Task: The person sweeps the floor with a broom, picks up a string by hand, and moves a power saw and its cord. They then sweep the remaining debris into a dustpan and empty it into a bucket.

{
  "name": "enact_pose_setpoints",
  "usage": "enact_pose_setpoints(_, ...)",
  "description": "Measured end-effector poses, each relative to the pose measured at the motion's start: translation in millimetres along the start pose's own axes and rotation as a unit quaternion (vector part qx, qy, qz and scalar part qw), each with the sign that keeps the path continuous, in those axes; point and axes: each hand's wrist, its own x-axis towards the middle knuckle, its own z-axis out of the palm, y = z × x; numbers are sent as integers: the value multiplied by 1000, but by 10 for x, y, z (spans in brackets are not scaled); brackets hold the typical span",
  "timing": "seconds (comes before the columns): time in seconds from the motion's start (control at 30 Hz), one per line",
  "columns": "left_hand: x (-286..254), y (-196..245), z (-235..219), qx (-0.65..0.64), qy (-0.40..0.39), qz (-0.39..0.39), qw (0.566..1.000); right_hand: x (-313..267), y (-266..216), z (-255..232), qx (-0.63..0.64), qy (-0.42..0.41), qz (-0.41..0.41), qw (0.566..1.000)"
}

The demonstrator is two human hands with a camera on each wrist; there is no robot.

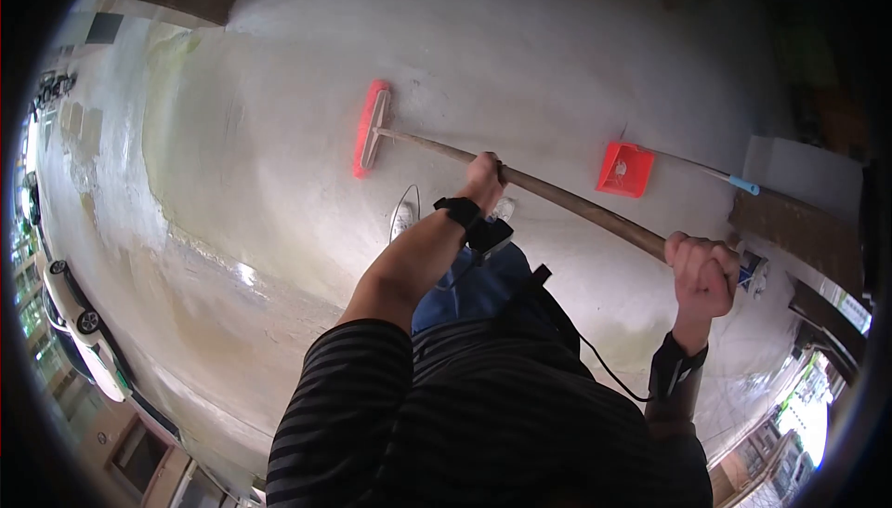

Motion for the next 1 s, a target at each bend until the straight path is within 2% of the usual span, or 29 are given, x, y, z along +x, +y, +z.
enact_pose_setpoints(0.03, -179, -91, 154, -4, 3, 12, 1000, 14, -109, -221, 3, -23, -12, 1000)
enact_pose_setpoints(0.07, -258, -210, 239, -37, -47, 28, 998, 7, -192, -436, 17, 4, -14, 1000)
enact_pose_setpoints(0.13, -563, -355, 359, -51, -83, 60, 993, 65, -375, -721, 71, 75, -8, 995)
enact_pose_setpoints(0.2, -731, -417, 286, -76, -71, 71, 992, 148, -423, -809, 92, 65, 9, 994)
enact_pose_setpoints(0.23, -856, -388, 186, -89, -32, 79, 992, 194, -414, -841, 112, 63, 31, 991)
enact_pose_setpoints(0.33, -515, -313, -528, -133, 35, 138, 981, 222, 68, -558, 143, -80, 59, 985)
enact_pose_setpoints(0.37, -442, -191, -817, -118, 87, 132, 980, 196, 279, -347, 157, -126, 70, 977)
enact_pose_setpoints(0.4, -211, -132, -1139, -175, 99, 158, 967, 157, 527, -194, 171, -175, 87, 966)
enact_pose_setpoints(0.43, -22, -57, -1458, -234, 97, 168, 953, 119, 745, 44, 174, -214, 102, 956)
enact_pose_setpoints(0.47, 21, 31, -1770, -232, 56, 171, 956, 13, 967, 259, 169, -213, 128, 954)
enact_pose_setpoints(0.5, 169, 28, -2097, -238, 56, 148, 958, -59, 1047, 471, 129, -241, 152, 950)
enact_pose_setpoints(0.53, 350, 96, -2187, -246, 44, 135, 959, 11, 1118, 577, 85, -275, 161, 944)
enact_pose_setpoints(0.6, 380, 112, -1832, -274, 5, 159, 948, 308, 1017, 541, 29, -314, 140, 938)
enact_pose_setpoints(0.63, 421, 146, -1516, -314, 32, 141, 938, 492, 1051, 365, 66, -306, 127, 941)
enact_pose_setpoints(0.7, 343, 199, -803, -308, -7, 141, 941, 1019, 849, 86, 102, -309, 132, 936)
enact_pose_setpoints(0.77, 400, 349, -31, -342, -4, 147, 928, 1625, 577, -76, 80, -304, 133, 940)
enact_pose_setpoints(0.83, 295, 619, 675, -383, 0, 136, 914, 2227, 392, -194, 63, -337, 96, 935)
enact_pose_setpoints(0.93, -123, 961, 1366, -424, 20, 170, 889, 3036, 142, -232, 73, -453, 49, 887)
enact_pose_setpoints(1.0, -318, 1086, 1651, -451, -32, 209, 867, 3597, 34, -273, 109, -515, 47, 849)
